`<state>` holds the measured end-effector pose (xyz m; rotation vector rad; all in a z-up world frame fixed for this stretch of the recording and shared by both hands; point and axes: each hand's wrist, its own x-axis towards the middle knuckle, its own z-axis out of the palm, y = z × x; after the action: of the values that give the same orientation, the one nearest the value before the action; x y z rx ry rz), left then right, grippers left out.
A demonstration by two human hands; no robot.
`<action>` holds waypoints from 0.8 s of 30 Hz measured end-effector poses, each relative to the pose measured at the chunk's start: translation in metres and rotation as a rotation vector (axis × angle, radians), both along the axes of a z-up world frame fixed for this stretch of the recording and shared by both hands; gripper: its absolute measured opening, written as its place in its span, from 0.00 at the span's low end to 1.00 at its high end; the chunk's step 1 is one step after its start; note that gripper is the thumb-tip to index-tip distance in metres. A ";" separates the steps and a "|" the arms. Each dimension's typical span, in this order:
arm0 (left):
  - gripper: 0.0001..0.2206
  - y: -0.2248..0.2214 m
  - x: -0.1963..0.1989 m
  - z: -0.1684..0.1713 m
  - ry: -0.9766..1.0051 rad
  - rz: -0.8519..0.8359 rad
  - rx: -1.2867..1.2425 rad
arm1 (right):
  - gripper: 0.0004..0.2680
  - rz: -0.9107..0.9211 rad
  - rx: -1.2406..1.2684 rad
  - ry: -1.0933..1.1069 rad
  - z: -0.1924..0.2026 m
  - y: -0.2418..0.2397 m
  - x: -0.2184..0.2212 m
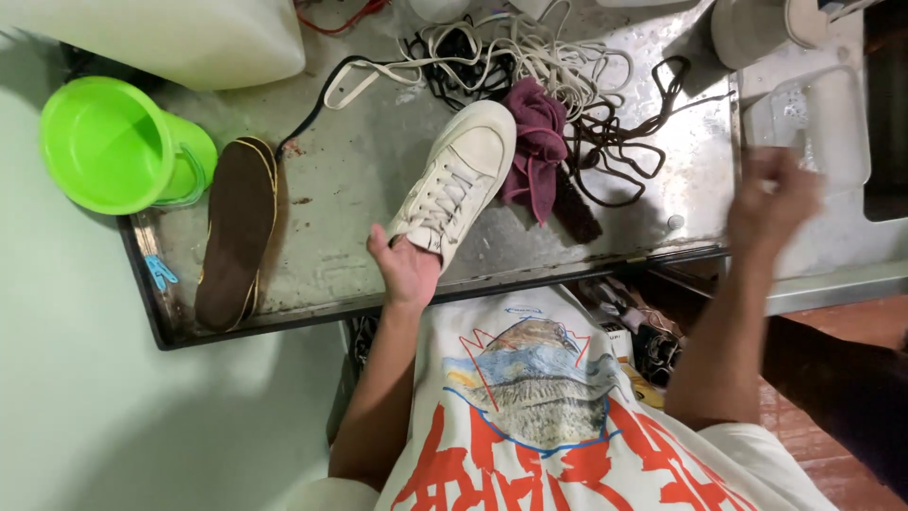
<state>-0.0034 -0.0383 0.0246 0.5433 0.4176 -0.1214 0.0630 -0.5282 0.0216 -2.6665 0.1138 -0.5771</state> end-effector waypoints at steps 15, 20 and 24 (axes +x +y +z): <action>0.42 -0.033 0.046 0.043 0.255 0.087 0.243 | 0.14 -0.497 -0.121 0.417 0.017 -0.128 -0.005; 0.38 -0.027 0.061 0.026 0.450 0.216 0.149 | 0.16 -0.345 -0.163 0.434 -0.044 -0.170 -0.002; 0.37 -0.023 0.064 0.052 0.485 0.152 0.139 | 0.15 -0.456 -0.106 0.523 -0.065 -0.179 0.002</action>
<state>0.0602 -0.0612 0.0765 0.6163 0.9431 -0.0768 0.0647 -0.7076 -0.0437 -2.8393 0.8753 0.0088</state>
